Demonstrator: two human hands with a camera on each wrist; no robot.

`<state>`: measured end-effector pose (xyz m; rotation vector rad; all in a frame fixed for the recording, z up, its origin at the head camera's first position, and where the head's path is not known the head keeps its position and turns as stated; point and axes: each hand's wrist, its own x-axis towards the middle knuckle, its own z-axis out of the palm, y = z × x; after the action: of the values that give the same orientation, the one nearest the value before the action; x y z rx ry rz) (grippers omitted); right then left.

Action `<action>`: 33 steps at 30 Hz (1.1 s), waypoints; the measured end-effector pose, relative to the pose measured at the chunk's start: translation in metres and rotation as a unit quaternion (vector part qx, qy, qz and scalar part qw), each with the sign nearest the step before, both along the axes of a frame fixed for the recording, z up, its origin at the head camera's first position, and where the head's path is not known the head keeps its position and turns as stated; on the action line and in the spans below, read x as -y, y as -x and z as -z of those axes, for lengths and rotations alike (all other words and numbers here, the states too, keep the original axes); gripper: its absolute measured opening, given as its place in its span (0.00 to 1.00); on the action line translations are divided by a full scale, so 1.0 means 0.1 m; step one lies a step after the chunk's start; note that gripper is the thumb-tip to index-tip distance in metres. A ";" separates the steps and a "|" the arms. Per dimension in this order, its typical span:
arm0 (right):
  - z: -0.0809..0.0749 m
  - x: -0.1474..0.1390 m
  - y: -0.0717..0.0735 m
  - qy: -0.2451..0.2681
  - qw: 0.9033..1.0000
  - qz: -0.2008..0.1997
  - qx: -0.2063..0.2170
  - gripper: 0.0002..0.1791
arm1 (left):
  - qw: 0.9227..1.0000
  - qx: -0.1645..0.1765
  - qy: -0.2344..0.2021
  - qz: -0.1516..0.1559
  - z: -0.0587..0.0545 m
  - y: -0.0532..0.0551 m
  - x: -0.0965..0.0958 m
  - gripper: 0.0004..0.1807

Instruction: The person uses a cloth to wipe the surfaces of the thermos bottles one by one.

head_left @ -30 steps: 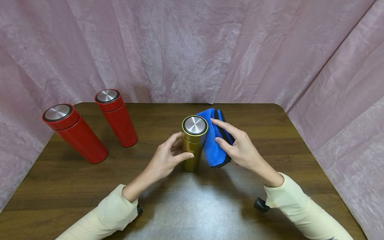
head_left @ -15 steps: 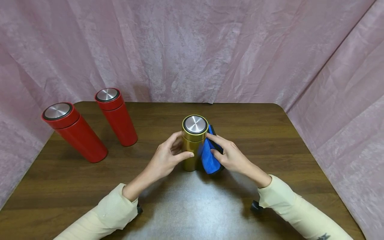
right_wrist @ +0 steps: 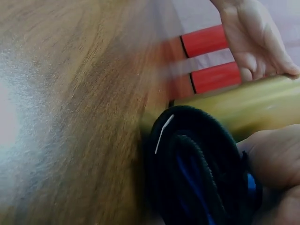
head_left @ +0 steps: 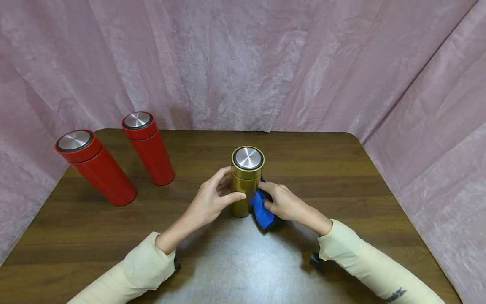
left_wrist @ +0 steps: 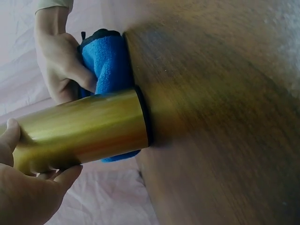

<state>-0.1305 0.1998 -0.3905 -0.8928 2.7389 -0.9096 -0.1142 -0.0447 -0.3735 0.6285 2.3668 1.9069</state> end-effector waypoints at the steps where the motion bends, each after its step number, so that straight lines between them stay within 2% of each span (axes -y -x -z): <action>1: -0.01 0.01 0.00 -0.008 1.000 0.000 0.001 0.24 | 1.000 0.000 0.002 0.000 0.00 0.01 0.00 0.37; 4: -0.05 0.04 0.02 -0.033 0.999 0.010 0.021 0.25 | 1.000 0.004 0.014 0.001 -0.01 0.04 0.01 0.37; 8: -0.15 0.01 0.08 -0.043 0.995 0.040 0.084 0.30 | 0.999 0.019 0.029 -0.005 -0.04 0.10 0.02 0.36; 12: -0.30 -0.13 0.10 -0.008 0.989 0.070 0.132 0.28 | 0.999 0.039 0.020 -0.018 -0.07 0.17 0.02 0.36; 16: -0.54 -0.28 0.04 0.027 0.987 0.093 0.126 0.27 | 0.998 0.060 -0.009 -0.031 -0.09 0.24 0.02 0.36; 23: -1.06 -0.38 -0.14 0.098 0.988 0.108 0.045 0.26 | 0.994 0.088 -0.027 -0.057 -0.10 0.34 0.01 0.36; 26: -1.21 -0.34 -0.20 0.141 0.984 0.110 -0.017 0.26 | 0.993 0.093 -0.023 -0.066 -0.11 0.36 0.00 0.36; 29: -1.24 -0.24 -0.20 0.190 0.971 0.103 -0.105 0.27 | 0.992 0.101 -0.029 -0.070 -0.11 0.38 -0.02 0.36; 33: -1.16 -0.07 -0.11 0.229 0.945 0.075 -0.221 0.28 | 0.991 0.112 -0.034 -0.071 -0.11 0.38 -0.03 0.36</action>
<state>-0.1192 0.2072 -0.2741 -1.0824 3.0525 -1.6001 -0.1522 -0.0415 -0.3626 0.2362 2.2683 2.0011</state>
